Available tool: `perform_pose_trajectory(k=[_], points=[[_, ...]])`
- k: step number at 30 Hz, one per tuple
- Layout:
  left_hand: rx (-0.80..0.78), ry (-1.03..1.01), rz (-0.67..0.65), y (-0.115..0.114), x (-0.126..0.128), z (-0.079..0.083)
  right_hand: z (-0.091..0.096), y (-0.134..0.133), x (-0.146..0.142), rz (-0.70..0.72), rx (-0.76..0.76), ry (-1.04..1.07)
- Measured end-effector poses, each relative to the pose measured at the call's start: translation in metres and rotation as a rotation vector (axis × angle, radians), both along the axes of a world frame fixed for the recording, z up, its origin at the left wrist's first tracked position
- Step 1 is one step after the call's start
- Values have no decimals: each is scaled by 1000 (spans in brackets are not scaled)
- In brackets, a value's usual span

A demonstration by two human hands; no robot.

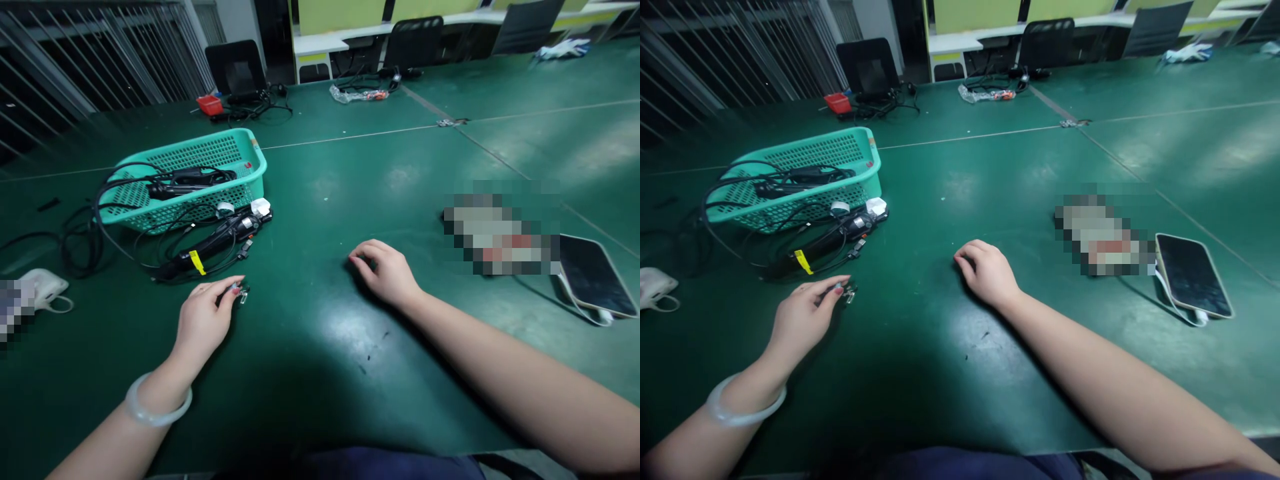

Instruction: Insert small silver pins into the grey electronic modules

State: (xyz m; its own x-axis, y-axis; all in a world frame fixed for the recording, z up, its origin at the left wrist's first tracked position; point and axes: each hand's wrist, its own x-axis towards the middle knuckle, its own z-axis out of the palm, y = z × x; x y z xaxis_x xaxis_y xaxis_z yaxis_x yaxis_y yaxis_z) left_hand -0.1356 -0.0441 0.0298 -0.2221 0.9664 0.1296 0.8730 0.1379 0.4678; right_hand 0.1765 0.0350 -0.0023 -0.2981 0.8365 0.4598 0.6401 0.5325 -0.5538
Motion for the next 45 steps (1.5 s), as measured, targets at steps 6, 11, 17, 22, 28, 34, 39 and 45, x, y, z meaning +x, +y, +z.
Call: perform_pose_trajectory(k=[6,11,17,22,28,34,39,45], points=[[27,-352,33,18,29,-24,1,-5,-3,67,-26,25],[-9,-652,-132,43,108,-24,3,-10,-6,165,-122,-28],[2,-1115,-142,50,156,-13,2,-7,-3,288,-265,-132],[19,-1198,-64,45,146,-17,3,-4,0,317,-276,-153],[14,-1166,-204,53,140,-30,2,-8,-3,311,-215,-183],[-24,-1304,-181,59,137,-33,2,-9,-5,250,-220,-209],[-108,-1236,-227,56,137,-29,6,-12,-3,183,-200,-2],[-218,-1263,-321,53,138,-28,11,-18,-4,121,-126,150]])
